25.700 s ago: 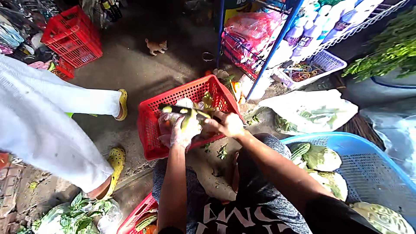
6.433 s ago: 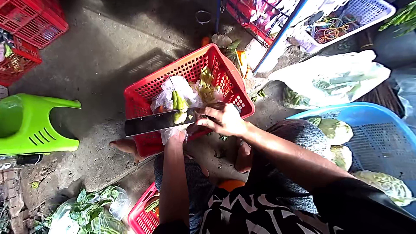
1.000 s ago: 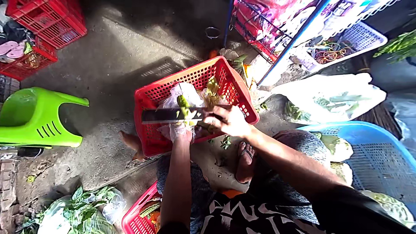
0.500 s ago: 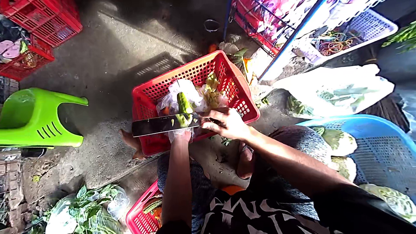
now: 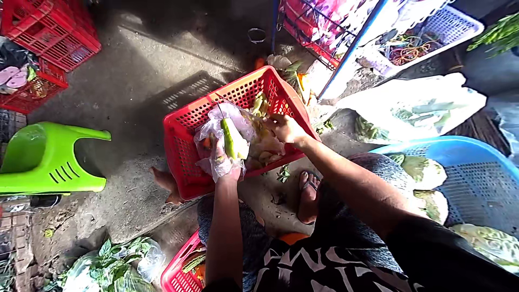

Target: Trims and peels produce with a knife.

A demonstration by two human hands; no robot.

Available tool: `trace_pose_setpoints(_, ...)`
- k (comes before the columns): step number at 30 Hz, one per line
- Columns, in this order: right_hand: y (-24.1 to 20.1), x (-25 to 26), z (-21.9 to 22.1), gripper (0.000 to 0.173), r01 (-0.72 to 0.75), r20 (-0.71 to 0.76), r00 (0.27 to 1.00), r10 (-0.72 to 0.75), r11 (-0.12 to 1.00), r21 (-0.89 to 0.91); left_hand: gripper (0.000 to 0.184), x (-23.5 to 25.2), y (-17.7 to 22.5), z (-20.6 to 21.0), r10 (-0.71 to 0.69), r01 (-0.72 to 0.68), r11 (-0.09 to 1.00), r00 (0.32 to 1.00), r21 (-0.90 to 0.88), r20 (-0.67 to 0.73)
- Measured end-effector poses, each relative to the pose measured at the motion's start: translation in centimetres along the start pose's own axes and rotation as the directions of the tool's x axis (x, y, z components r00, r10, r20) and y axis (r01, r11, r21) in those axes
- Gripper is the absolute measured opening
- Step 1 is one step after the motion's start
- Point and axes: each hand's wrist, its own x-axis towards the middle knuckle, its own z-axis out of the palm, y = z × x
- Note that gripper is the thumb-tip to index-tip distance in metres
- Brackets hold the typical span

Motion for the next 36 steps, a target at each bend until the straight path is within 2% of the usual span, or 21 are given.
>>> trace_pose_setpoints(1,-0.1,-0.3,0.1,0.043,-0.019,0.011,1.0,0.019,0.997,0.07,0.034,0.3,0.3,-0.2,-0.003,0.004,0.999,1.0,-0.046,0.024)
trace_pose_setpoints(3,-0.6,-1.8,0.5,0.039,0.061,-0.005,0.998,-0.061,0.985,0.159,0.029,0.6,0.9,-0.2,0.014,-0.012,0.993,1.0,-0.116,0.016)
trace_pose_setpoints(5,-1.8,-3.6,0.5,0.035,0.261,-0.03,0.965,-0.26,0.956,0.131,0.026,0.7,1.6,0.0,0.032,-0.026,0.989,0.999,-0.145,0.039)
trace_pose_setpoints(6,-2.1,-4.4,0.7,0.032,0.38,-0.043,0.925,-0.377,0.921,0.085,0.026,0.7,1.7,-0.1,0.036,-0.026,0.988,0.997,-0.151,0.063)
trace_pose_setpoints(8,-2.3,-5.6,1.3,0.037,0.574,-0.044,0.817,-0.575,0.818,-0.03,0.024,0.5,1.6,-0.2,0.052,-0.044,0.984,0.998,-0.173,0.043)
trace_pose_setpoints(9,-2.2,-6.0,1.9,0.042,0.67,-0.051,0.736,-0.675,0.737,-0.089,0.022,0.2,1.3,-0.1,0.065,-0.064,0.98,0.998,-0.191,-0.001)
trace_pose_setpoints(11,-2.0,-6.3,3.0,0.046,0.811,-0.068,0.525,-0.849,0.522,-0.263,0.03,-0.1,0.9,-0.6,0.064,-0.051,0.973,0.997,-0.226,0.048)
trace_pose_setpoints(13,-2.1,-6.3,3.8,0.045,0.841,-0.07,0.362,-0.93,0.358,-0.405,0.043,0.4,0.6,-1.3,0.012,0.005,0.966,0.998,-0.259,0.065)
trace_pose_setpoints(15,-2.2,-6.3,4.1,0.046,0.826,-0.058,0.309,-0.949,0.299,-0.478,0.049,0.1,1.0,-0.7,-0.017,0.032,0.982,0.997,-0.185,0.079)
trace_pose_setpoints(17,-1.9,-5.9,4.1,0.047,0.819,-0.054,0.293,-0.955,0.279,-0.502,0.042,-0.4,1.6,0.3,-0.017,0.028,0.992,0.996,-0.125,0.087)
trace_pose_setpoints(19,-1.2,-5.3,4.1,0.048,0.809,-0.059,0.311,-0.949,0.297,-0.508,0.038,-0.1,1.3,-0.2,0.018,-0.005,0.991,0.995,-0.132,0.097)
trace_pose_setpoints(21,-0.3,-4.5,3.7,0.05,0.781,-0.094,0.394,-0.914,0.387,-0.49,0.035,0.2,0.5,-0.4,0.082,-0.085,0.979,0.996,-0.187,-0.024)
trace_pose_setpoints(23,0.0,-4.1,3.0,0.054,0.721,-0.131,0.524,-0.842,0.52,-0.458,0.034,0.0,0.4,-0.4,0.096,-0.107,0.985,0.992,-0.136,-0.086)
trace_pose_setpoints(24,-0.2,-4.3,2.7,0.055,0.705,-0.143,0.557,-0.818,0.557,-0.439,0.034,0.0,0.6,-0.3,0.094,-0.104,0.989,0.991,-0.106,-0.096)
trace_pose_setpoints(26,-1.0,-5.2,2.7,0.051,0.742,-0.137,0.527,-0.838,0.533,-0.407,0.03,0.2,0.4,-0.2,0.089,-0.095,0.991,0.994,-0.097,-0.068)
trace_pose_setpoints(29,-1.4,-6.1,3.4,0.046,0.826,-0.064,0.406,-0.911,0.396,-0.401,0.031,0.7,0.1,-1.0,0.012,0.005,0.987,0.994,-0.159,0.107)
trace_pose_setpoints(30,-1.2,-5.8,3.6,0.046,0.83,-0.059,0.386,-0.92,0.375,-0.412,0.03,0.7,0.2,-0.9,0.026,-0.006,0.986,0.993,-0.165,0.116)
trace_pose_setpoints(33,-0.2,-4.6,3.2,0.051,0.809,-0.085,0.408,-0.909,0.403,-0.428,0.028,1.0,-0.1,-0.5,0.108,-0.093,0.978,0.991,-0.185,0.072)
trace_pose_setpoints(36,0.3,-3.9,2.6,0.054,0.799,-0.069,0.439,-0.896,0.424,-0.426,0.026,1.1,-0.2,0.0,0.11,-0.1,0.977,0.993,-0.187,0.042)
